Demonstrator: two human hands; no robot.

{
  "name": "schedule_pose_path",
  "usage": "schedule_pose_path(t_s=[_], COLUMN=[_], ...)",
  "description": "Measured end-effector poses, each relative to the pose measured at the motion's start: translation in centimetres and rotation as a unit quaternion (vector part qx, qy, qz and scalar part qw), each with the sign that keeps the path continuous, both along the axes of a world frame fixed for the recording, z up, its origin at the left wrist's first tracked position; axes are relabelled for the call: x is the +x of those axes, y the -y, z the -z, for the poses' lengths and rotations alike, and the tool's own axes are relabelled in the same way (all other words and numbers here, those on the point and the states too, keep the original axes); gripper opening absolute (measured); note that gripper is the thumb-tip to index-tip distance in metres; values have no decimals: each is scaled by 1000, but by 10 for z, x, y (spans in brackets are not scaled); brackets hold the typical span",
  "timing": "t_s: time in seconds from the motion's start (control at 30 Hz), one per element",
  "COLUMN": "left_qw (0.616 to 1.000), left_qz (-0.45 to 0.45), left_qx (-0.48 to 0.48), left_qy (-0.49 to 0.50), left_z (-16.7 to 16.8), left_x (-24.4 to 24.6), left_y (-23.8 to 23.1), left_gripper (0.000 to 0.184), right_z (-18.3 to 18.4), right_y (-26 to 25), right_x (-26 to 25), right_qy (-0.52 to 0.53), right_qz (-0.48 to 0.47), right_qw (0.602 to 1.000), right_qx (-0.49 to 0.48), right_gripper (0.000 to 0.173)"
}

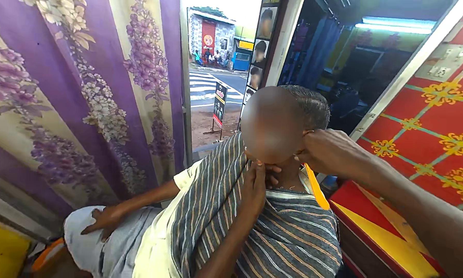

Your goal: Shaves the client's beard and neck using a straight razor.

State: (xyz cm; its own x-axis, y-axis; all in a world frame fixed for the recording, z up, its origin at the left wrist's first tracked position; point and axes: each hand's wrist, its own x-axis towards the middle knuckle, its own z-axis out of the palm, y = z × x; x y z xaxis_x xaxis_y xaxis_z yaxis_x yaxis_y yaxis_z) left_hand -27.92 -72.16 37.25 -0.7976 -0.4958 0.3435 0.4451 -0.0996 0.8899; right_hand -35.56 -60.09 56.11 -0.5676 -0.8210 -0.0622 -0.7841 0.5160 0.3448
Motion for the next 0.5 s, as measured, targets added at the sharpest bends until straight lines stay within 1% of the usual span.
schedule_pose_path(t_s=[0.1,0.2,0.3,0.4,0.5], left_qw=[1000,1000,1000,994,978], left_qz=[6,9,8,16,31], left_qx=[6,9,22,101,203], left_qy=[1,3,0,-29,-40], left_z=[0,2,3,5,7], left_x=[0,-1,1,10,16], left_y=[-1,-1,-2,-16,-33], left_gripper=[51,51,53,55,55], right_z=[5,-5,-24,-31,-20], right_y=[8,9,11,12,18], right_x=[6,-1,-6,-3,8], right_qy=[26,9,-7,16,-1], right_qz=[-3,10,15,-45,-94], right_qw=[998,999,1000,997,990], right_qx=[63,46,23,52,107], right_gripper=[19,17,20,19,17])
